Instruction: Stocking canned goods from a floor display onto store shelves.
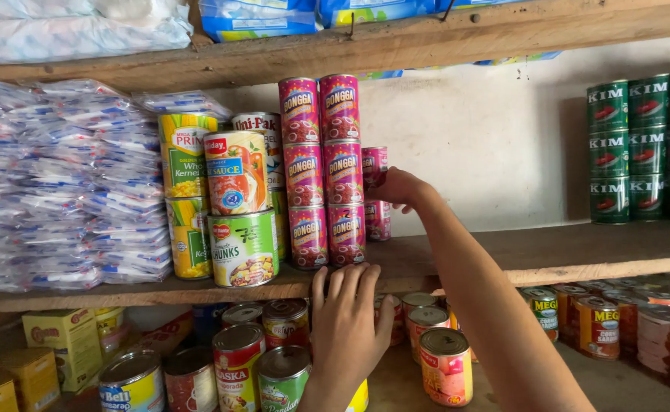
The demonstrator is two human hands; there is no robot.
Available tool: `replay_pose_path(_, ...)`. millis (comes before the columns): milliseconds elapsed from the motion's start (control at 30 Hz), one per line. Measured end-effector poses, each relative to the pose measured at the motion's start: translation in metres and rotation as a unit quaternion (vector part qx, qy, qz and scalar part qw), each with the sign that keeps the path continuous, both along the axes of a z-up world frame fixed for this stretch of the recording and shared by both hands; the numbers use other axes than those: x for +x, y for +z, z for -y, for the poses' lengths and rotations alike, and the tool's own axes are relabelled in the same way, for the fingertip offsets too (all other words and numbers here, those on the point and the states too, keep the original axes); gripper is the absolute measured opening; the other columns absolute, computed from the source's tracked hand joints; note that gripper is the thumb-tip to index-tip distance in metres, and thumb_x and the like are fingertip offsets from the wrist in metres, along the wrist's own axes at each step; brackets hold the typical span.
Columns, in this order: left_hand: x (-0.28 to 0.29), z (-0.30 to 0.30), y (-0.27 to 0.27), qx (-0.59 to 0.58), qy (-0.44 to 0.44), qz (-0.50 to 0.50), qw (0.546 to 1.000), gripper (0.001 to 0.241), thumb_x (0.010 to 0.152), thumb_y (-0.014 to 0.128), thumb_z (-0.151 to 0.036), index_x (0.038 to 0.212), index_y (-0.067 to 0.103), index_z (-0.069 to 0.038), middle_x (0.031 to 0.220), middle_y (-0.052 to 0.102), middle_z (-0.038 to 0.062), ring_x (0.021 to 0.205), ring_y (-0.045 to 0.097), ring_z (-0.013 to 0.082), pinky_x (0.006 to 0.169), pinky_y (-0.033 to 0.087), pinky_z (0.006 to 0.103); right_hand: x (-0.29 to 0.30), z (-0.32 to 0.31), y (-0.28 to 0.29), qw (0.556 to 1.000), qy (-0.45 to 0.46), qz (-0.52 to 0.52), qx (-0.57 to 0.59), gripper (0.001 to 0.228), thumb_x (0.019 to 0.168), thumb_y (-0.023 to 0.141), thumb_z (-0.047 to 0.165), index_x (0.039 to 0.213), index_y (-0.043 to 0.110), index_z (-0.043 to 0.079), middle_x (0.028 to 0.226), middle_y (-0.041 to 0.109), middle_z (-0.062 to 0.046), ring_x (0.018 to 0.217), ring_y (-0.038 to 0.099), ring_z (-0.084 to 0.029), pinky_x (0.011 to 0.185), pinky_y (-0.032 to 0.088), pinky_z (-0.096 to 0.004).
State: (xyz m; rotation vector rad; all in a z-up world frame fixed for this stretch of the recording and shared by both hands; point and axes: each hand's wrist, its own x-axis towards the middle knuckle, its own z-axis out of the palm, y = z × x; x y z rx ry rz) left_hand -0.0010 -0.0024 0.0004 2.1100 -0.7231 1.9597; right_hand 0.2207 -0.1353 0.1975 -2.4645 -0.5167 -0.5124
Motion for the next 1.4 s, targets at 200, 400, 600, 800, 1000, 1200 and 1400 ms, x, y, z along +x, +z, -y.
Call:
replay_pose_path(200,-0.001,0.0,0.001,-0.005,0.017,0.004,1.0,0.045,0.085,0.072,-0.025,0.121,0.064,0.001,0.119,0.065,0.014,0.115,0.057,0.0323,0.11,0.033,0.0587,0.009,-0.002,0.001,0.999,0.009,0.051,-0.012,0.05,0.076,0.076,0.053,0.098,0.075,0.008,0.086,0.073,-0.01,0.078,0.071,-0.026,0.065,0.063,-0.044)
replay_pose_path(400,-0.004,0.002,0.001,-0.007,0.014,0.0,1.0,0.046,0.084,0.074,-0.026,0.12,0.064,0.001,0.119,0.065,0.015,0.114,0.057,0.0327,0.111,0.033,0.0586,0.042,0.006,0.004,0.999,0.025,0.022,0.032,0.045,0.076,0.078,0.04,0.101,0.076,0.002,0.088,0.076,-0.011,0.081,0.072,-0.024,0.061,0.059,-0.042)
replay_pose_path(600,-0.006,0.003,0.002,-0.009,0.017,-0.007,1.0,0.046,0.084,0.074,-0.026,0.12,0.064,0.001,0.119,0.065,0.014,0.114,0.058,0.0322,0.111,0.033,0.0583,0.018,0.003,0.005,0.982,0.009,0.104,0.158,0.088,0.084,0.083,0.047,0.143,0.043,-0.004,0.103,0.073,-0.019,0.09,0.073,-0.029,0.062,0.061,-0.042)
replay_pose_path(800,-0.006,0.003,0.002,-0.007,0.019,-0.002,1.0,0.047,0.084,0.074,-0.026,0.12,0.064,0.002,0.118,0.065,0.015,0.114,0.058,0.0322,0.111,0.033,0.0585,0.016,0.001,0.002,0.961,0.099,0.2,0.161,0.1,0.08,0.084,0.036,0.158,0.024,0.018,0.11,0.074,-0.012,0.092,0.074,-0.028,0.062,0.059,-0.039)
replay_pose_path(1000,-0.005,0.002,0.003,-0.008,0.019,-0.009,1.0,0.048,0.083,0.075,-0.027,0.119,0.064,0.002,0.119,0.065,0.015,0.114,0.057,0.0322,0.112,0.032,0.0585,0.0,-0.004,0.01,0.975,0.103,0.121,0.157,0.068,0.081,0.079,0.026,0.141,0.047,0.025,0.111,0.074,-0.008,0.094,0.074,-0.024,0.059,0.065,-0.042)
replay_pose_path(1200,-0.008,0.003,0.004,-0.013,0.017,-0.028,0.999,0.052,0.079,0.079,-0.029,0.118,0.064,0.003,0.117,0.065,0.016,0.113,0.057,0.0328,0.112,0.03,0.0593,-0.01,-0.006,0.01,0.975,0.104,0.105,0.167,0.059,0.085,0.076,0.02,0.137,0.048,0.022,0.107,0.075,-0.008,0.091,0.075,-0.024,0.058,0.065,-0.042)
replay_pose_path(1400,-0.007,0.004,0.003,-0.014,0.012,-0.033,0.999,0.056,0.077,0.08,-0.03,0.118,0.064,0.004,0.118,0.064,0.017,0.115,0.056,0.0334,0.112,0.03,0.0595,-0.013,-0.004,0.009,0.976,0.104,0.115,0.155,0.055,0.087,0.074,0.017,0.136,0.048,0.02,0.105,0.076,-0.008,0.091,0.075,-0.021,0.058,0.065,-0.04)
